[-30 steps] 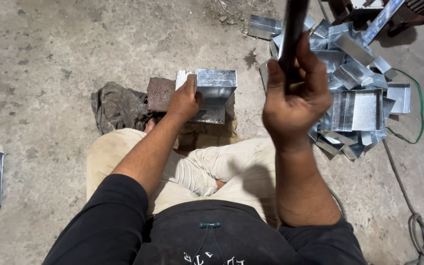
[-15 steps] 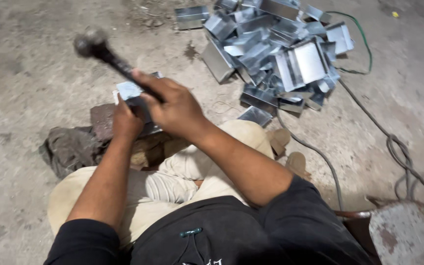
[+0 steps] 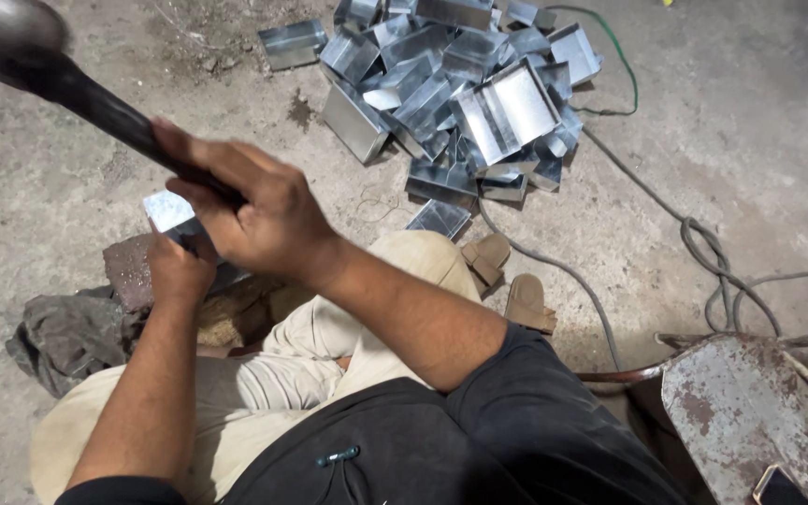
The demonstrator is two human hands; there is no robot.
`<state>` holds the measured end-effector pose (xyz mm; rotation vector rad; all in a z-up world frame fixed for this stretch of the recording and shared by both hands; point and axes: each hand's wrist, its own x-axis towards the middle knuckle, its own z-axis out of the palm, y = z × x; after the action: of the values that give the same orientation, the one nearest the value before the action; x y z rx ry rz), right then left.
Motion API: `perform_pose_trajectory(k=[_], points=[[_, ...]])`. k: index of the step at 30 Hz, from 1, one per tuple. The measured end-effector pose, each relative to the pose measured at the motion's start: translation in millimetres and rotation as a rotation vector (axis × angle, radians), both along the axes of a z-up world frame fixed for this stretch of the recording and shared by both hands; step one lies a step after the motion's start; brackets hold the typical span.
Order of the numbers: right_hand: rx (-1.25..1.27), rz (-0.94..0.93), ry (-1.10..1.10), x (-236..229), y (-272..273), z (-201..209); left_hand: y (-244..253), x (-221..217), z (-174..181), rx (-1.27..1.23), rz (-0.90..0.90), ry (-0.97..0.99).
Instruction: The person sits on the floor and repeatedly hammers small rectangular metal boxes on a brick anvil to flatten or shape them. They pick up each box, position it, strike it with a hammer, and place the finished piece aside.
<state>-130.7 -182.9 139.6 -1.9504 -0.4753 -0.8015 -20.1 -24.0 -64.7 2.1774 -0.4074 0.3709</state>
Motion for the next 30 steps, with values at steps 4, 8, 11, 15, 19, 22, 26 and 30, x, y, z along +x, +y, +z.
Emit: perform_pose_trajectory(k=[4, 8, 11, 15, 19, 22, 26, 30], points=[[-0.281, -0.101, 0.389, 8.2, -5.7, -19.6, 4.5, 4.4, -15.7, 0.046, -0.02, -0.003], [-0.199, -0.043, 0.288, 19.3, -21.3, -39.6, 16.6, 19.1, -52.7, 0.208, 0.03, -0.095], [-0.055, -0.079, 0.141, -0.6, -30.1, -53.5, 22.5, 19.7, -55.8, 0.311, 0.035, -0.152], [0.292, -0.083, 0.5, -14.6, -50.9, -73.1, 20.3, 6.1, -10.9, 0.149, -0.088, -0.271], [0.336, -0.188, 0.54, -20.8, -74.9, -116.0, 15.9, -1.3, 12.9, -0.076, 0.077, 0.213], [0.488, -0.188, 0.674, -25.4, -85.9, -149.0, 30.6, 15.2, 9.6, 0.37, 0.044, 0.234], [0.66, -0.217, 0.931, -35.9, -90.1, -183.8, 39.4, 30.6, 0.4, 0.878, -0.012, 0.254], [0.625, -0.169, 0.931, -31.3, -98.9, -218.3, 27.0, 34.0, -12.7, 0.836, 0.033, 0.078]])
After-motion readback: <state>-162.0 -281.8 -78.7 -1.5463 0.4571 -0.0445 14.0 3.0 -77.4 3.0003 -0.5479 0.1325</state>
